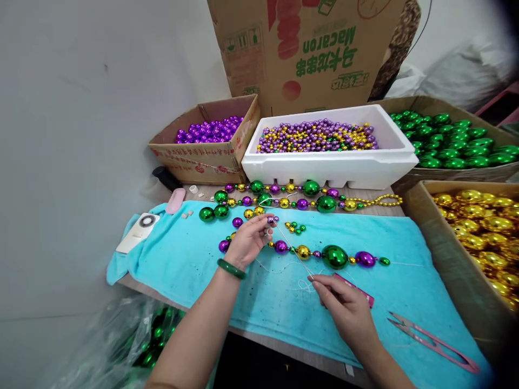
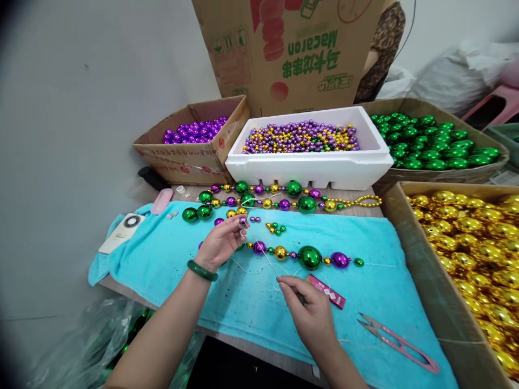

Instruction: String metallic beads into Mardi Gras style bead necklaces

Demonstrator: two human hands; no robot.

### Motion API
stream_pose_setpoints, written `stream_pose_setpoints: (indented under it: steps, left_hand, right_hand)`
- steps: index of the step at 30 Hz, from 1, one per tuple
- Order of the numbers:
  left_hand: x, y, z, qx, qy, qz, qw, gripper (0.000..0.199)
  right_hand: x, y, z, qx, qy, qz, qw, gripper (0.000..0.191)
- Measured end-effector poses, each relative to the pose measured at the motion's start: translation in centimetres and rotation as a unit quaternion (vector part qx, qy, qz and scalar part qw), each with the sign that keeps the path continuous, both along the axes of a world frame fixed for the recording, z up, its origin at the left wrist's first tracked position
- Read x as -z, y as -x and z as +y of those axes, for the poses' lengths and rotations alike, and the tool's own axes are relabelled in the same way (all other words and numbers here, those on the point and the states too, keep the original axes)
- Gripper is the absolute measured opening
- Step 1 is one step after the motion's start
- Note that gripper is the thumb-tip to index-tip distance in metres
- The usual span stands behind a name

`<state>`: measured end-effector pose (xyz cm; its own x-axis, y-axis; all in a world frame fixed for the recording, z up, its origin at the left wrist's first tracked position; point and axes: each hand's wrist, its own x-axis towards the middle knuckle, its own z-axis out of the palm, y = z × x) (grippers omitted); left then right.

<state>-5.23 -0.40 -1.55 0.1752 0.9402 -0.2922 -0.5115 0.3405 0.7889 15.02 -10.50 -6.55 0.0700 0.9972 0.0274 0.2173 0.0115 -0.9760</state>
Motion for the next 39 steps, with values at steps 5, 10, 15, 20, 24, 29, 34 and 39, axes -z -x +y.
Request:
stream_pose_setpoints:
  steps: [5, 10, 15, 20, 24, 29, 34, 39]
  left_hand:
    - [-0.2, -0.1, 0.0, -0.001, 0.018, -0.038, 0.999, 0.019]
    - [-0.2, -0.1, -0.1, -0.007, 0.016, -0.032, 0.999, 0.020]
    - [-0.1, -0.2, -0.5, -0.026, -0.030, 0.039, 0.998, 0.024]
    - [-0.9, 1.2, 1.1, 0.039, -0.143, 0.253, 0.956, 0.028]
    - [-1.1, 3.6, 4.1, -0.020, -0.229, 0.634, 0.738, 0.021]
    - [1.0, 4.2, 5.8, 0.094, -0.224, 0.783, 0.573, 0.018]
    - [3.1, 2.9, 6.2, 0.114, -0.202, 0.775, 0.588, 0.029]
    - [2.3, 2.1, 5.8, 0.092, -0.218, 0.713, 0.660, 0.031]
  right_hand:
    - [-0.2, -0.2, -0.1, -0.001, -0.004, -0.001, 1.000, 0.022]
    - [-0.3, -0.2, -0.2, -0.004, 0.001, -0.006, 1.000, 0.023]
    - [-0.2, -0.3, 0.0, -0.004, 0.001, -0.018, 1.000, 0.023]
    - [0.2, 0.0, 0.6, 0.003, 0.035, 0.028, 0.999, 0.028]
    - [0.8, -0.1, 0.8, 0.026, 0.068, 0.076, 0.994, 0.032]
    - [1.4, -0.4, 0.7, 0.032, 0.095, 0.105, 0.989, 0.034]
    - [1.5, -0.6, 0.9, 0.038, 0.089, 0.098, 0.990, 0.032]
    - [1.0, -0.7, 1.0, 0.041, 0.084, 0.083, 0.992, 0.031]
